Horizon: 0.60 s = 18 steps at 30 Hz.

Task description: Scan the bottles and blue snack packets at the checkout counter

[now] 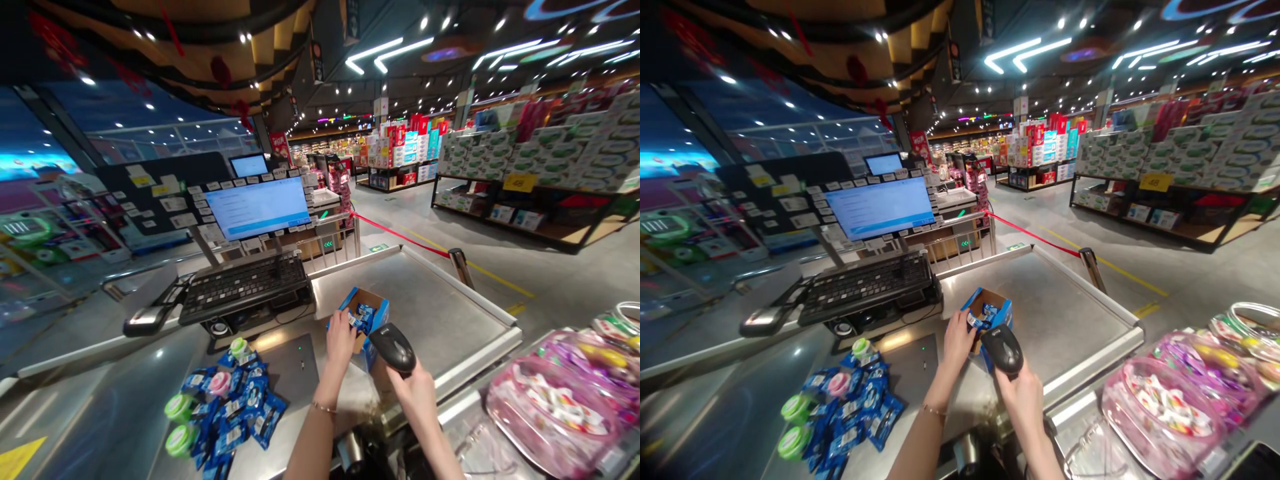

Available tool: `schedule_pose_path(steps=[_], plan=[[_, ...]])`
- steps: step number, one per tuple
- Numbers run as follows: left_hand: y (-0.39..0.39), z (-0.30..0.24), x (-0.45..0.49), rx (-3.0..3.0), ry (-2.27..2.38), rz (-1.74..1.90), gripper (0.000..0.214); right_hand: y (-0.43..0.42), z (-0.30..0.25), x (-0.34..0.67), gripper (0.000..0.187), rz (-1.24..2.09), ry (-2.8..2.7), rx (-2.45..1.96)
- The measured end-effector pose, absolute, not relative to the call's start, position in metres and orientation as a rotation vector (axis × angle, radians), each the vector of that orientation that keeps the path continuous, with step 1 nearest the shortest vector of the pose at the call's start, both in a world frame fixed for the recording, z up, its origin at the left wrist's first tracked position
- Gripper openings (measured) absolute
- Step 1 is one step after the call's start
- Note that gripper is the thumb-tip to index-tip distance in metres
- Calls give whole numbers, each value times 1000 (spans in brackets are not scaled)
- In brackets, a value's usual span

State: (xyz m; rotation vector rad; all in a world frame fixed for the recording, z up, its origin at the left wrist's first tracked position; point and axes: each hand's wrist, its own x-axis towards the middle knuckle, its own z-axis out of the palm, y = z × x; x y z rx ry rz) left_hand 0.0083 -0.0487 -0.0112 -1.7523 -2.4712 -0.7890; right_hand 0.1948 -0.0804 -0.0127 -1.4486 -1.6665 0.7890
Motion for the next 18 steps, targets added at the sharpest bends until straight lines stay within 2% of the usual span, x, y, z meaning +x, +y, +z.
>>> schedule_pose_path(steps=[4,8,18], plan=[[-75,-5,2,-1612,-2307,-1312,46,-94,3,192,51,761,-1764,-1433],[-105,-2,-5,-1531,-2188,-1618,45,-114,18,184,45,747,-1919,-1343],[-159,-9,-31,-1425,-2075,-1675,40,-151,21,143,41,796,-2003,-1211]])
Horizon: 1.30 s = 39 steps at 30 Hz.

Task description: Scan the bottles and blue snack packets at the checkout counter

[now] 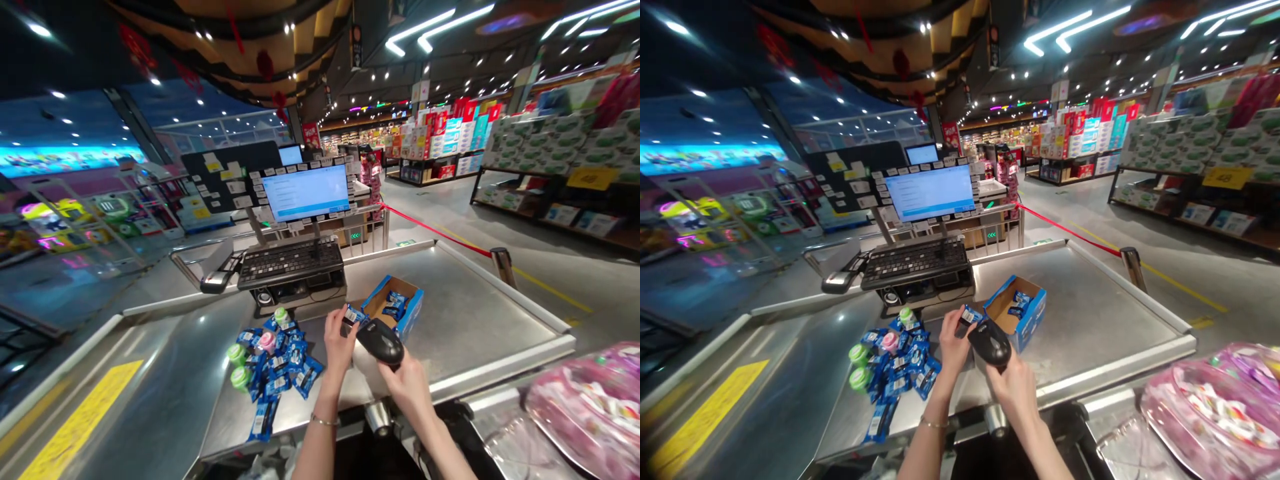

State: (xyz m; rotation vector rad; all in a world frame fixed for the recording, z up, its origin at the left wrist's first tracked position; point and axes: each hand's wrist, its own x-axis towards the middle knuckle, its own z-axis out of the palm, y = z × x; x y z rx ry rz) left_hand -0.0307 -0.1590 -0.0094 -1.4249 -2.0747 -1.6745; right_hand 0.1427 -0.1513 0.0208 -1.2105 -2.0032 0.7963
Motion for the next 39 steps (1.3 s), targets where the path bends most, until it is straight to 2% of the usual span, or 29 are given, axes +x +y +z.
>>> schedule_pose_path(steps=[6,16,21,28,33,39], plan=[[-173,-10,-42,-1390,-2080,-1640,40,-157,20,130,40,928,-2044,-1208],[-175,-15,-49,-1347,-2096,-1601,39,-157,18,117,41,875,-2069,-1298],[-189,-36,-69,-1228,-2207,-1435,41,-154,11,116,42,855,-2122,-1323],[-257,-65,-136,-602,-2477,-1068,44,-151,-3,111,45,843,-2199,-1268],[-278,-71,-160,-686,-2578,-792,40,-152,-6,108,45,845,-2174,-1228],[-266,-71,-152,-767,-2344,-911,40,-144,-9,115,42,857,-2133,-1262]])
